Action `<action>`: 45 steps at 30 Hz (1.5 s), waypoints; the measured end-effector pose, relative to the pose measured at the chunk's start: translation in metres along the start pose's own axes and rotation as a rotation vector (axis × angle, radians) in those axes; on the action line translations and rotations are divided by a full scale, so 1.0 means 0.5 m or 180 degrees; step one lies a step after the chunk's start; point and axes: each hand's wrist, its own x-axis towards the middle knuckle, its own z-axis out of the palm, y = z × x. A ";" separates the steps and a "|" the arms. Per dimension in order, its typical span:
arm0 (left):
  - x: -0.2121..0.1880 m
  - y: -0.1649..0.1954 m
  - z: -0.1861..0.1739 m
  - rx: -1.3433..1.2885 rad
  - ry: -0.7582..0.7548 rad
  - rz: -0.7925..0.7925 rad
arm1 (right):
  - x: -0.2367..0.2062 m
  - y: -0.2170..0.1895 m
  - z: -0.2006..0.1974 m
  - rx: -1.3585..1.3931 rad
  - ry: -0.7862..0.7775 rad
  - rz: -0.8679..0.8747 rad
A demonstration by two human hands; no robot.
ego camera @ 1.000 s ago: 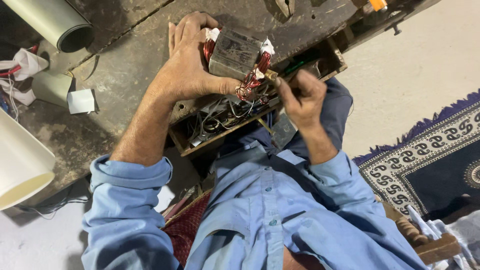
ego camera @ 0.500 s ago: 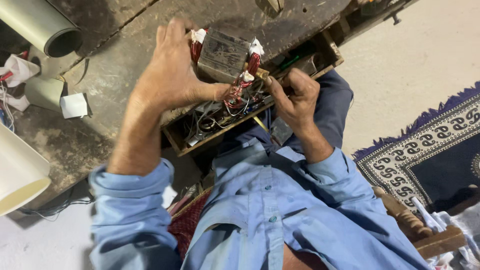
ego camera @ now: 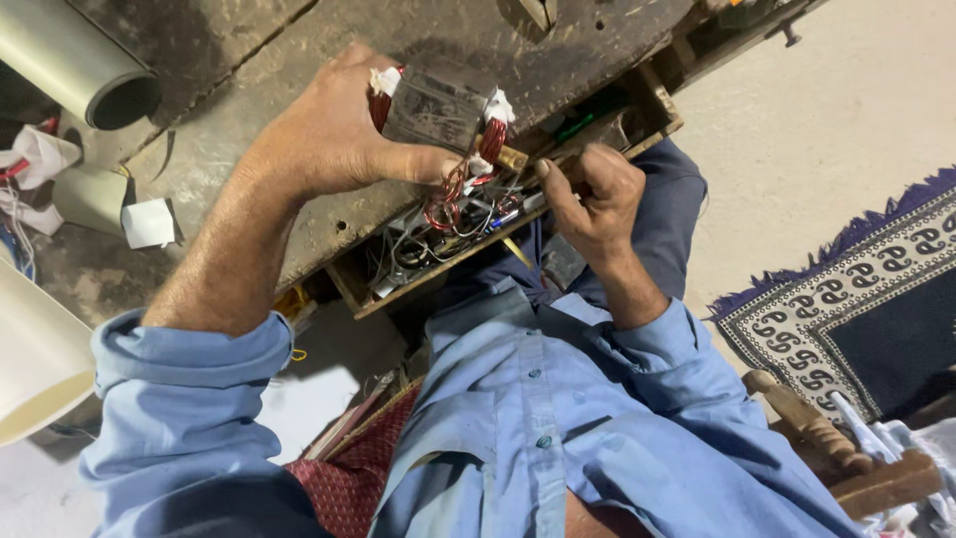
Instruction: The person winds copper wire around a cylindrical metal core, repeatedly wrapping and adjusting the wire by hand. The person holds the core with one hand and uses the other to wrap the wire, occasionally repositioning the core to continue winding.
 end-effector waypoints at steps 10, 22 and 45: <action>-0.028 0.044 0.003 0.0045 0.0440 0.0411 | -0.018 -0.017 0.004 0.0116 -0.0025 0.0013; -0.053 0.042 0.142 0.0054 0.2192 0.1489 | -0.048 -0.014 -0.005 0.0312 0.0045 0.0286; -0.027 0.035 0.129 0.0019 0.2172 0.1761 | -0.385 0.050 -0.333 -0.0400 -0.1035 0.1870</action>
